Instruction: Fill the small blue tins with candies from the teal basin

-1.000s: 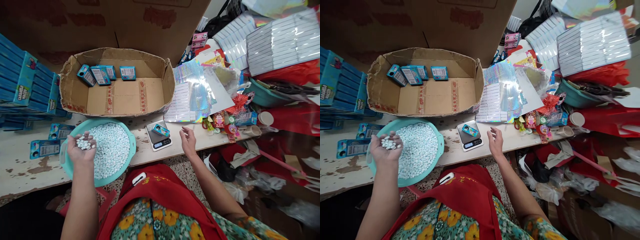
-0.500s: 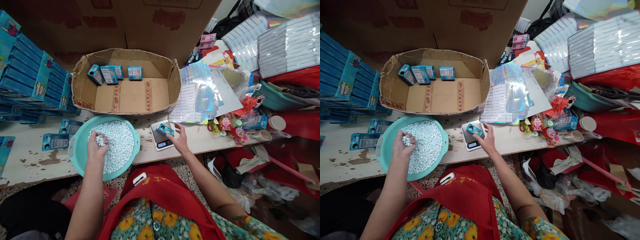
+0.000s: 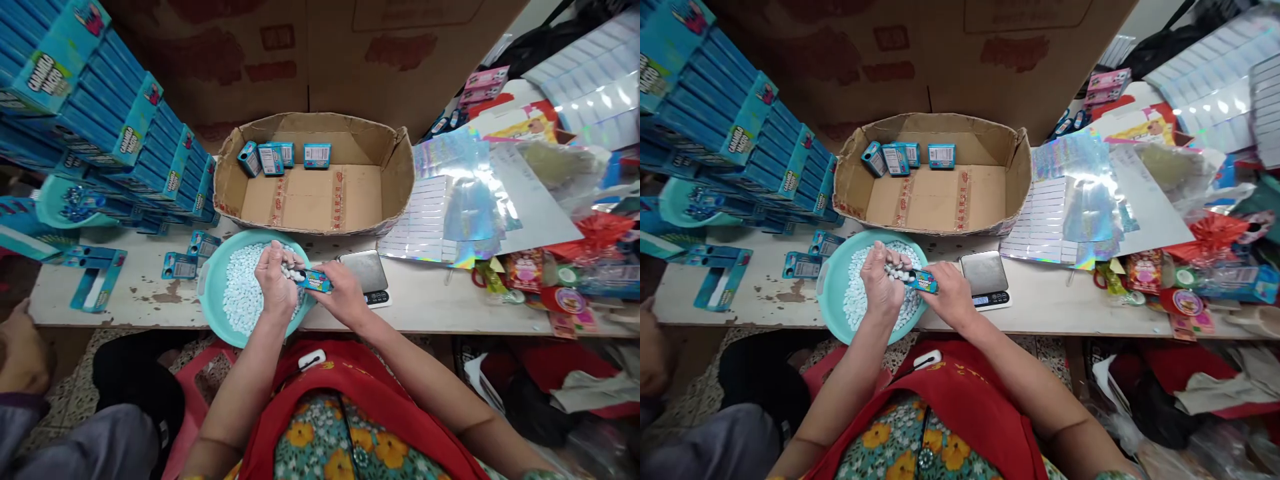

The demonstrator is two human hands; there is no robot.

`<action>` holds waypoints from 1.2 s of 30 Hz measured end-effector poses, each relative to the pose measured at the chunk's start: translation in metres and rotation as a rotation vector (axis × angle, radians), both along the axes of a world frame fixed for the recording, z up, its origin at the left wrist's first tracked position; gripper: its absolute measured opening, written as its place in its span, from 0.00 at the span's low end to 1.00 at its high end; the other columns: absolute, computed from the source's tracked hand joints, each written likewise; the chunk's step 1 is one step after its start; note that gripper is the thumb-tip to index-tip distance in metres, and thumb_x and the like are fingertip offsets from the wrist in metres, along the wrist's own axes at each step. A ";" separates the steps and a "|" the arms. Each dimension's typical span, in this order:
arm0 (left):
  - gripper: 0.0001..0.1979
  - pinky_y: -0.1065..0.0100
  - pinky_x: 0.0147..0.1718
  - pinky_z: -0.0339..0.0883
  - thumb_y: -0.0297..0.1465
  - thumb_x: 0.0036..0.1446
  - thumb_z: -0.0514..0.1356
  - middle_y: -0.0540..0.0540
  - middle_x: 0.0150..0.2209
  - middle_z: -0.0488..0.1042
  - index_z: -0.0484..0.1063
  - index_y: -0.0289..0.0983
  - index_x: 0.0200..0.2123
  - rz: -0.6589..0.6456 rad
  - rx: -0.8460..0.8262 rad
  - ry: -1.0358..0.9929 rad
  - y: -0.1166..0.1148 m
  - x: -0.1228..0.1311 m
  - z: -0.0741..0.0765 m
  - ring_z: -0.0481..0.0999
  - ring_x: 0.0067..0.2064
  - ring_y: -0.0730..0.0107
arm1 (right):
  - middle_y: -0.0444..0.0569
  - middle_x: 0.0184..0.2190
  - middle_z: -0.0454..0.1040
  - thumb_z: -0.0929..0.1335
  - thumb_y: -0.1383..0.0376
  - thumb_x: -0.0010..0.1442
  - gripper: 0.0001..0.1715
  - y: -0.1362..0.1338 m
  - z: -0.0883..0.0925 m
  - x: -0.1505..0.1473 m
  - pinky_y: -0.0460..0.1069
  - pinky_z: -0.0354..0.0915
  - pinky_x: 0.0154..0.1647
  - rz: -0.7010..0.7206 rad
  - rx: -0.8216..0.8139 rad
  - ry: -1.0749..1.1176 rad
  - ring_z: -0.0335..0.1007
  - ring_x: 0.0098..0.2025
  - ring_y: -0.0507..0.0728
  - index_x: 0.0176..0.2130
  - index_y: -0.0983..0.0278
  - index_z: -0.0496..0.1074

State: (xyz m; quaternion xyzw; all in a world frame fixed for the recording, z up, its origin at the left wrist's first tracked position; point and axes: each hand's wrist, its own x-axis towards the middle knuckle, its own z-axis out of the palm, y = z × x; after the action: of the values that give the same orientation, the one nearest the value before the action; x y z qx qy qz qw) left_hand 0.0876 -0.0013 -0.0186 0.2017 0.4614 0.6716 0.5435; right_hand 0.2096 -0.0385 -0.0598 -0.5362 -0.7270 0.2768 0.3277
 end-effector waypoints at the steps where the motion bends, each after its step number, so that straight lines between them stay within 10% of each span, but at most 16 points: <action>1: 0.19 0.72 0.24 0.64 0.41 0.52 0.63 0.54 0.19 0.60 0.59 0.36 0.22 0.021 0.015 0.032 0.000 -0.001 -0.002 0.67 0.23 0.77 | 0.50 0.37 0.73 0.71 0.61 0.54 0.16 0.001 -0.001 -0.005 0.53 0.65 0.41 0.003 -0.002 -0.009 0.68 0.40 0.60 0.43 0.62 0.70; 13: 0.23 0.77 0.12 0.45 0.49 0.54 0.57 0.56 0.17 0.50 0.57 0.37 0.22 -0.038 -0.129 -0.110 0.007 -0.041 -0.017 0.50 0.15 0.82 | 0.48 0.37 0.74 0.73 0.59 0.51 0.19 0.005 -0.006 0.000 0.53 0.66 0.43 -0.028 -0.127 0.191 0.70 0.41 0.59 0.43 0.60 0.72; 20: 0.08 0.64 0.39 0.67 0.36 0.45 0.67 0.43 0.38 0.74 0.75 0.41 0.30 -0.220 -0.121 1.006 0.011 -0.116 -0.044 0.71 0.44 0.57 | 0.49 0.38 0.74 0.71 0.54 0.52 0.19 -0.023 -0.034 0.077 0.53 0.69 0.37 -0.376 -0.204 0.214 0.72 0.37 0.60 0.42 0.59 0.71; 25: 0.12 0.58 0.50 0.62 0.36 0.53 0.60 0.43 0.41 0.72 0.72 0.40 0.40 -0.118 0.065 1.325 0.126 -0.116 -0.030 0.70 0.46 0.58 | 0.49 0.39 0.74 0.70 0.51 0.52 0.20 -0.027 -0.087 0.106 0.58 0.70 0.42 -0.544 -0.160 0.167 0.73 0.41 0.63 0.42 0.58 0.70; 30: 0.20 0.54 0.56 0.54 0.29 0.46 0.64 0.31 0.54 0.64 0.68 0.32 0.44 -0.320 0.095 1.494 0.276 -0.080 -0.048 0.62 0.58 0.49 | 0.55 0.53 0.67 0.71 0.51 0.49 0.39 -0.036 -0.099 0.115 0.67 0.64 0.54 -0.628 -0.049 0.092 0.64 0.55 0.69 0.57 0.56 0.61; 36: 0.13 0.61 0.52 0.59 0.30 0.51 0.64 0.36 0.51 0.64 0.61 0.32 0.28 -0.352 0.037 1.435 0.331 -0.052 -0.087 0.60 0.57 0.57 | 0.57 0.55 0.62 0.68 0.55 0.55 0.31 -0.091 -0.073 0.150 0.63 0.69 0.48 -0.921 -0.073 0.003 0.63 0.54 0.64 0.56 0.58 0.62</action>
State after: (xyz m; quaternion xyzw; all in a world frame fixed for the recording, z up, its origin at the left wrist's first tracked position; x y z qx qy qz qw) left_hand 0.0357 0.3296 -0.1057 0.6715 0.6528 0.2849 0.2043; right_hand 0.3600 -0.1293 -0.1332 -0.8142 -0.4021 0.1288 0.3985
